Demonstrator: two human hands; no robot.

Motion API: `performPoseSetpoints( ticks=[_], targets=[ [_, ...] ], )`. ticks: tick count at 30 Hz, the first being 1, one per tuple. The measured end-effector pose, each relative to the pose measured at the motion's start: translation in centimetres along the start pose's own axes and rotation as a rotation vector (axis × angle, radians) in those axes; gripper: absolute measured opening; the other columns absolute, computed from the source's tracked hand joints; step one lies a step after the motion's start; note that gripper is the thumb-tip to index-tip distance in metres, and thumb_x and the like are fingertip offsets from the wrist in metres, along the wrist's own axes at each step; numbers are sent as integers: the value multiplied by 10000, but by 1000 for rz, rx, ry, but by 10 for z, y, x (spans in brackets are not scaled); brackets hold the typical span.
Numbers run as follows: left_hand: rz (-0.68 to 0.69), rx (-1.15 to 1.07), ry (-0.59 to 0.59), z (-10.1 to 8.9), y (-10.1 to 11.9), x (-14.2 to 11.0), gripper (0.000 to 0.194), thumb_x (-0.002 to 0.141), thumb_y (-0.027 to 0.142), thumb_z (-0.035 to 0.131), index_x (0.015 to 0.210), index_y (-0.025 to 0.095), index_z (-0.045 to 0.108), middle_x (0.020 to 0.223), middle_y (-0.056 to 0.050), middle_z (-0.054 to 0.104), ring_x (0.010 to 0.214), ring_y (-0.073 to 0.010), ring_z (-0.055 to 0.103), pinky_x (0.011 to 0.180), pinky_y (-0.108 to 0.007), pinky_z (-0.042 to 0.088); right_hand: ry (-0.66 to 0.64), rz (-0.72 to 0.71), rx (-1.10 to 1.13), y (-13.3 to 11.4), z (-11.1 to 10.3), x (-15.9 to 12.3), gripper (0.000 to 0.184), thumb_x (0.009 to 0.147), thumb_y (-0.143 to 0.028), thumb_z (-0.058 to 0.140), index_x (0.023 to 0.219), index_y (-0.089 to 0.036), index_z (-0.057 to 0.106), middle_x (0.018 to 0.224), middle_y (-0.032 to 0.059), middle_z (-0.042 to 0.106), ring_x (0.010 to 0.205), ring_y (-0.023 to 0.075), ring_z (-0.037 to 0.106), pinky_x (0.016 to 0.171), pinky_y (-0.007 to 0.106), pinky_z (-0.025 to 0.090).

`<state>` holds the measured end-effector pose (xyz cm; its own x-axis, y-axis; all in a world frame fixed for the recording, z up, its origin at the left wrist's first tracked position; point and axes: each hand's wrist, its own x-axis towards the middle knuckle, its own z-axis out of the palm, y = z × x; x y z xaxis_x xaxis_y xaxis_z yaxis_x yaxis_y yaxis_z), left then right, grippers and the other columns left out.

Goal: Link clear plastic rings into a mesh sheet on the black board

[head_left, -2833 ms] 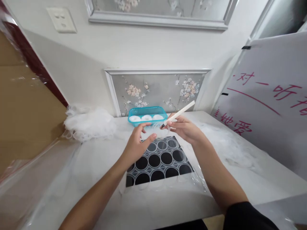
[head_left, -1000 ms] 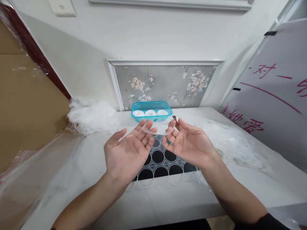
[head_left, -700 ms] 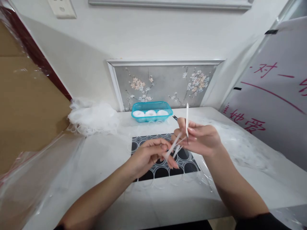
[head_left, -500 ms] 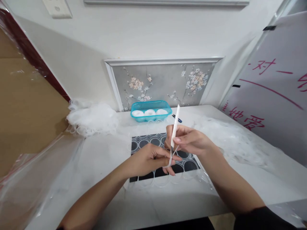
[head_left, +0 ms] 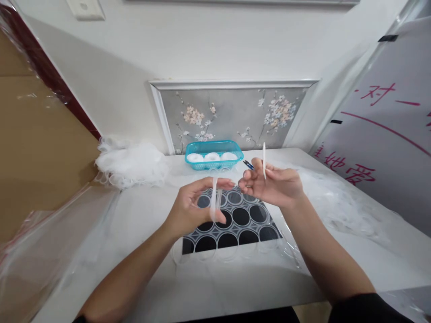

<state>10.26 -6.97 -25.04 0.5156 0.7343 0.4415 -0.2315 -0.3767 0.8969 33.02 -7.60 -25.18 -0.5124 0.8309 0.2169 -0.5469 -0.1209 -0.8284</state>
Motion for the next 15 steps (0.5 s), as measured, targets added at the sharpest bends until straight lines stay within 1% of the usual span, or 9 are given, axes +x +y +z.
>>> performPoseSetpoints(
  ticks=[1, 3, 5, 6, 9, 11, 13, 15],
  targets=[
    [38, 91, 30, 1, 3, -2, 516, 558, 366, 862, 1041, 255, 717, 1050, -77, 692, 1018, -258, 606, 966, -393, 407, -33, 4, -42, -2, 2, -3, 216, 735, -346, 694, 728, -212, 524, 899, -15, 682, 883, 149, 658, 824, 308, 476],
    [126, 215, 76, 3, 9, -7, 600, 486, 209, 893, 1054, 285, 712, 1092, -62, 681, 1034, -266, 589, 1030, -415, 329, -112, 34, -138, -6, 8, -8, 265, 729, -380, 707, 705, -201, 513, 939, 23, 695, 903, 169, 658, 828, 329, 476],
    [199, 269, 84, 5, 13, -10, 702, 421, 110, 896, 1065, 311, 704, 1090, -45, 685, 1017, -264, 600, 1076, -417, 249, -196, 56, -211, -8, 16, -12, 255, 743, -390, 699, 718, -194, 537, 986, 59, 698, 935, 187, 650, 839, 354, 474],
    [210, 276, 83, 6, 15, -11, 731, 399, 83, 895, 1063, 320, 703, 1083, -39, 688, 1019, -266, 605, 1091, -415, 215, -231, 52, -233, -7, 20, -13, 236, 756, -387, 690, 736, -193, 557, 1004, 70, 696, 953, 192, 644, 842, 360, 474],
    [159, 272, 90, 7, 16, -12, 697, 380, 77, 894, 1011, 316, 720, 1046, -40, 700, 1055, -288, 600, 1109, -424, 155, -281, 34, -266, -4, 32, -15, 187, 784, -365, 668, 781, -191, 599, 1048, 88, 687, 979, 190, 632, 850, 359, 476],
    [125, 286, 73, 7, 16, -12, 654, 403, 90, 890, 995, 312, 724, 1046, -45, 700, 1075, -300, 593, 1117, -430, 120, -293, 35, -259, -1, 38, -15, 184, 785, -361, 666, 777, -189, 602, 1053, 90, 686, 936, 180, 639, 838, 351, 483],
    [137, 332, 26, 6, 16, -11, 644, 454, 100, 877, 1035, 319, 708, 1092, -44, 688, 1083, -296, 592, 1120, -425, 94, -300, 34, -235, 0, 44, -14, 185, 777, -358, 668, 759, -188, 598, 1052, 88, 688, 898, 176, 642, 814, 344, 491],
    [181, 391, -21, 4, 15, -10, 645, 508, 106, 858, 1088, 328, 684, 1140, -38, 670, 1075, -282, 600, 1116, -409, 100, -304, 14, -209, 1, 48, -14, 175, 778, -349, 660, 748, -189, 598, 1072, 83, 685, 898, 180, 640, 795, 342, 494]
  ],
)
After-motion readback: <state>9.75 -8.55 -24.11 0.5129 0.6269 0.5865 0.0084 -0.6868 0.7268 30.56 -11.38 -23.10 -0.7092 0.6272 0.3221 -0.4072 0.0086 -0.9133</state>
